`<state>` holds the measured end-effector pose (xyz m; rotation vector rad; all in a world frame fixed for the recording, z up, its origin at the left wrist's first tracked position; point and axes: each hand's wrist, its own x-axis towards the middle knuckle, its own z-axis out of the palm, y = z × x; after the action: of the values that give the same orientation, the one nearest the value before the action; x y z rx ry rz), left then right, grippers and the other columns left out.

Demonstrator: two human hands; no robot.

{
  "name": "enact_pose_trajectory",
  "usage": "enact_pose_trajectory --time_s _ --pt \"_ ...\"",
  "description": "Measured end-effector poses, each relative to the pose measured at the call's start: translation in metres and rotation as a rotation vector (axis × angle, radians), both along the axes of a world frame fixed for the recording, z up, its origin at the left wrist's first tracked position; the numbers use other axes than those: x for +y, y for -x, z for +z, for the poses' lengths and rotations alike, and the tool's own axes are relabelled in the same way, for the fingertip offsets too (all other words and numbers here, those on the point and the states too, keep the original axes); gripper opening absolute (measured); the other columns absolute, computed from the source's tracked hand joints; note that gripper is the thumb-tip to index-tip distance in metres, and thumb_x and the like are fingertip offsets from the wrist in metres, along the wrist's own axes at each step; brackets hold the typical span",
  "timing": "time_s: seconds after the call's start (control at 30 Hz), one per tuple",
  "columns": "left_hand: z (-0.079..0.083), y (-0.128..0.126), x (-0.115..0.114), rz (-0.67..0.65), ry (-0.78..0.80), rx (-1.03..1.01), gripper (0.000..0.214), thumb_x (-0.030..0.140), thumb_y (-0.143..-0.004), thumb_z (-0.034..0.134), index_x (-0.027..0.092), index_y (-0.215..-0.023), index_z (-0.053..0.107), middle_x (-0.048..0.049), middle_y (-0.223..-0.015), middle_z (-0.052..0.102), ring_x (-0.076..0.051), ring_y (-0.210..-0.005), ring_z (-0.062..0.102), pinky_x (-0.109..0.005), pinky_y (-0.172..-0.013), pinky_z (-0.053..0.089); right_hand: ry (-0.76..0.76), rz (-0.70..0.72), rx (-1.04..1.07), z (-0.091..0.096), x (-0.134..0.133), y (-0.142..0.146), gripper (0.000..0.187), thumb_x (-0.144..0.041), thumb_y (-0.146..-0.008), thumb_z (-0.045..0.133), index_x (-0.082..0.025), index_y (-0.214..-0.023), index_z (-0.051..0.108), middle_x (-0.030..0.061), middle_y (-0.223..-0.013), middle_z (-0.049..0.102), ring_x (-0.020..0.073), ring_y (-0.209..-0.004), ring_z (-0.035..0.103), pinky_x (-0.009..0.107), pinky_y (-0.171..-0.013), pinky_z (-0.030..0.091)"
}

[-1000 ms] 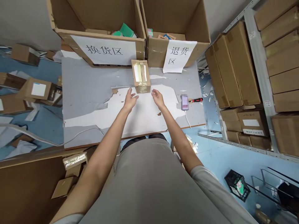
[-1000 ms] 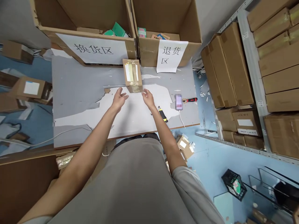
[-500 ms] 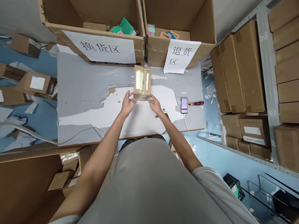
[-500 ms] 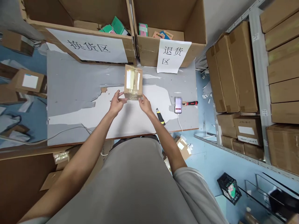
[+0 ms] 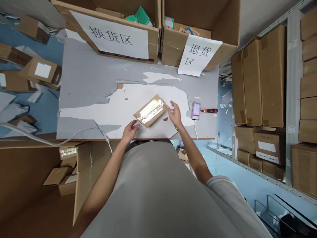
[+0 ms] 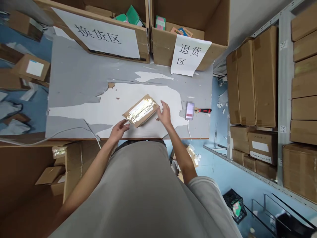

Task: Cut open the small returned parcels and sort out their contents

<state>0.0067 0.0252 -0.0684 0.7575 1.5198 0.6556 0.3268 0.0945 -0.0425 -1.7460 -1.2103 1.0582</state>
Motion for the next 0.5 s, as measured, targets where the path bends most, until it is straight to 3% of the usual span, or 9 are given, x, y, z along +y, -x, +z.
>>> enact_pose_trajectory --time_s 0.1,0.2,0.33,0.5 --pt "0.007 -0.013 -0.002 -0.077 0.001 -0.009 0.079 0.030 -0.080 0.080 0.021 -0.158 0.072 -0.0229 -0.177 0.064 -0.045 -0.152 0.072 -0.068 -0.135 0.053 0.084 0.007 0.044 -0.014 0.047 -0.018 0.062 -0.064 -0.108 0.073 -0.023 -0.154 0.076 0.0165 -0.160 0.078 0.0337 -0.153 0.070 0.058 -0.139 0.051" --pt "0.009 -0.018 -0.003 -0.079 -0.014 -0.006 0.084 0.025 -0.077 0.080 0.020 -0.160 0.069 -0.0240 -0.179 0.061 -0.045 -0.149 0.074 -0.069 -0.133 0.054 0.169 0.056 0.081 -0.029 0.048 -0.018 0.060 -0.066 -0.110 0.067 -0.020 -0.146 0.080 0.0180 -0.150 0.084 0.0327 -0.147 0.075 0.056 -0.135 0.056" --pt "0.005 -0.007 -0.009 -0.068 -0.032 0.014 0.088 0.022 -0.074 0.084 0.019 -0.160 0.067 -0.0237 -0.179 0.061 -0.044 -0.148 0.075 -0.065 -0.132 0.056 0.165 0.053 0.127 -0.038 -0.008 -0.008 0.057 -0.067 -0.109 0.065 -0.024 -0.142 0.083 0.0151 -0.153 0.082 0.0313 -0.149 0.074 0.051 -0.123 0.066" --pt "-0.006 0.014 -0.020 -0.065 -0.014 0.063 0.083 0.024 -0.067 0.087 0.019 -0.148 0.074 -0.0211 -0.159 0.076 -0.044 -0.148 0.073 -0.062 -0.131 0.057 0.245 0.021 0.151 -0.036 -0.096 0.001 0.044 -0.053 -0.107 0.067 -0.025 -0.135 0.085 0.0128 -0.151 0.084 0.0298 -0.138 0.081 0.051 -0.118 0.069"
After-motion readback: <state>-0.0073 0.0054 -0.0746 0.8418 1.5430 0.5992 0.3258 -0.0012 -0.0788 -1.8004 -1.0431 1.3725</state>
